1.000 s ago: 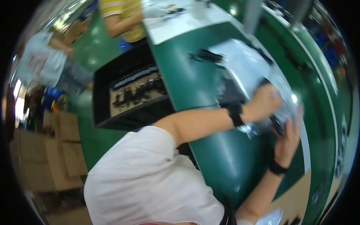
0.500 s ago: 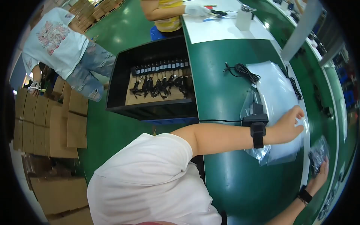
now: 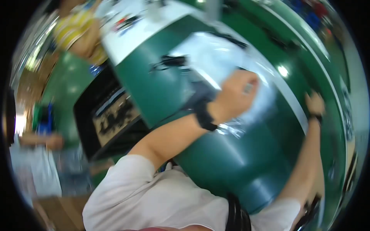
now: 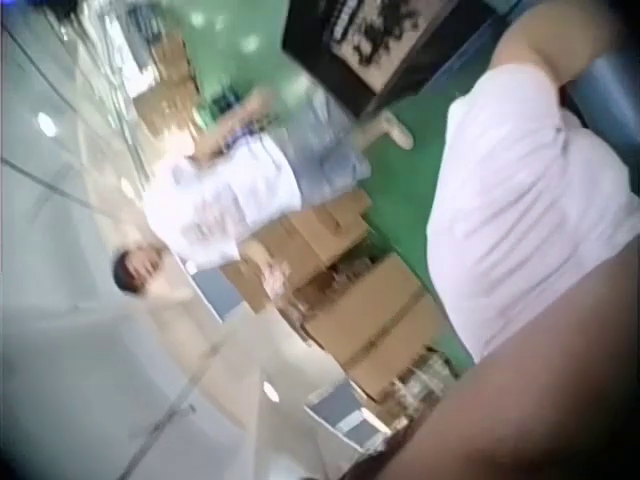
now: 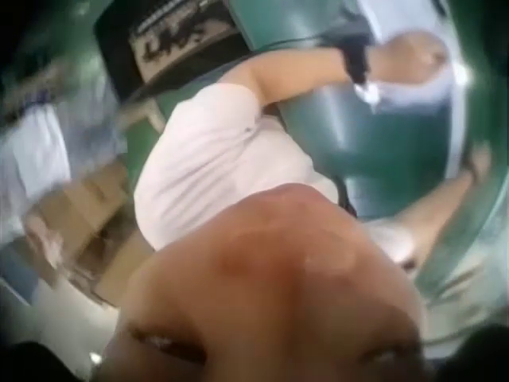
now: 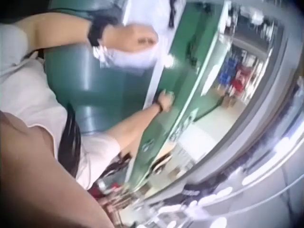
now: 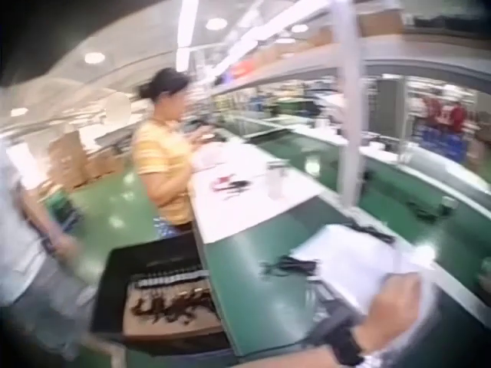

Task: The person picks up a power adapter and a cable, wraps the cable around the adapter, and places them into a plastic bag. This process is then repeated with a second power adapter and cable.

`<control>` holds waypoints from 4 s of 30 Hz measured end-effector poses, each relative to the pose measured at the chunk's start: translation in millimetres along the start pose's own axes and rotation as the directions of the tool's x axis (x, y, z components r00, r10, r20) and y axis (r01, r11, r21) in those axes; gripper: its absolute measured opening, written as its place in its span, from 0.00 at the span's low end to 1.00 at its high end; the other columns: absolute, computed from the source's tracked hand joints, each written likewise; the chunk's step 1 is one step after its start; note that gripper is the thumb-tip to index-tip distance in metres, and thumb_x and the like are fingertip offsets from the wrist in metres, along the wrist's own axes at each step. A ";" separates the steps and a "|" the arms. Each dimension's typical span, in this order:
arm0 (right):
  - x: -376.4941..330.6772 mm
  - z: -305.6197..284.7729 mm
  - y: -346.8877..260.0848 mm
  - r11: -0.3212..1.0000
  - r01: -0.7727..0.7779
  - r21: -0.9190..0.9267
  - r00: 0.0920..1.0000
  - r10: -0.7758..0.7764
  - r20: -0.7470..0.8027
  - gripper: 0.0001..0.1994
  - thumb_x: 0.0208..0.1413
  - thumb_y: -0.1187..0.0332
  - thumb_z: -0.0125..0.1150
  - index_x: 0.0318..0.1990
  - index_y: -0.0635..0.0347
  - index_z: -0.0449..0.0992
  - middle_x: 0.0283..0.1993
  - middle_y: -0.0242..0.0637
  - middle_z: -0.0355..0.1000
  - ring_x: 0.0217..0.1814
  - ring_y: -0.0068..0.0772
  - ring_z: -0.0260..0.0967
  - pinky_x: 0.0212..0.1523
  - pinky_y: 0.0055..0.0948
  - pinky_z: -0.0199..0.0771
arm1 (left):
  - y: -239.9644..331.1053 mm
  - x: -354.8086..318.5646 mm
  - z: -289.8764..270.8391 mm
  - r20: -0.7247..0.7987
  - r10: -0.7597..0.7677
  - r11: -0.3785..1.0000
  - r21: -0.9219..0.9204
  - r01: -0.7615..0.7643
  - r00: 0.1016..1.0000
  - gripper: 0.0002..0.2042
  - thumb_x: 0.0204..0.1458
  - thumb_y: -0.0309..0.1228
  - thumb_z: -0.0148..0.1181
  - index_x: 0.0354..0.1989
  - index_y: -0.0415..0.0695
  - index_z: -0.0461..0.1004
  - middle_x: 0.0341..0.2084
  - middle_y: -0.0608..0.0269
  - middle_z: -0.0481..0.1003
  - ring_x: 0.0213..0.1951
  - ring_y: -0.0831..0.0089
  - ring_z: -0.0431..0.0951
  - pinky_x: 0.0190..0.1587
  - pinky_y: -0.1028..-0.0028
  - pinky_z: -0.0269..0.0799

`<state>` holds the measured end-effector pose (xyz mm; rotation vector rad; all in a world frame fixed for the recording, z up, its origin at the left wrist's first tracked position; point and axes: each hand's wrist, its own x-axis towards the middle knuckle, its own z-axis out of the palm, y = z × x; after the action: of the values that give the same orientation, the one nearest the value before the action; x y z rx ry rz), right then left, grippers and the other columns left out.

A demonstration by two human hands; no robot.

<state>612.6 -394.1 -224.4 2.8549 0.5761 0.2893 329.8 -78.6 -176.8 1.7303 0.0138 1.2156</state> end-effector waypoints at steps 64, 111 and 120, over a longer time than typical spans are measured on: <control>-237.9 -203.8 -128.8 -0.586 0.236 0.775 0.948 -0.036 -0.316 0.20 0.48 0.75 0.55 0.50 0.66 0.65 0.29 0.39 0.71 0.25 0.23 0.67 0.25 0.20 0.67 | 97.6 46.3 -17.9 0.522 -0.086 0.779 -0.496 0.384 0.849 0.26 0.48 0.23 0.55 0.56 0.41 0.55 0.37 0.59 0.68 0.42 0.73 0.68 0.50 0.75 0.59; -226.4 -187.0 -172.2 -0.916 -0.277 0.291 0.955 -0.230 0.185 0.19 0.61 0.61 0.36 0.50 0.70 0.62 0.45 0.45 0.68 0.43 0.36 0.69 0.49 0.33 0.68 | 90.8 -9.0 39.7 0.109 0.465 0.781 -0.518 -0.349 0.878 0.30 0.27 0.28 0.74 0.39 0.44 0.60 0.35 0.57 0.60 0.35 0.69 0.65 0.34 0.75 0.65; -231.7 -175.6 -158.9 -0.644 0.148 0.751 0.975 0.220 -0.004 0.15 0.59 0.66 0.45 0.48 0.68 0.67 0.44 0.36 0.69 0.45 0.25 0.67 0.50 0.27 0.66 | 114.8 -12.3 35.1 0.476 -0.115 0.794 -0.483 0.369 0.872 0.27 0.38 0.23 0.66 0.46 0.45 0.57 0.32 0.67 0.64 0.32 0.80 0.67 0.33 0.81 0.67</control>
<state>305.3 -314.1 -129.9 5.0039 1.3967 -0.3415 293.3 -168.4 -105.0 1.3686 -0.3400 0.5386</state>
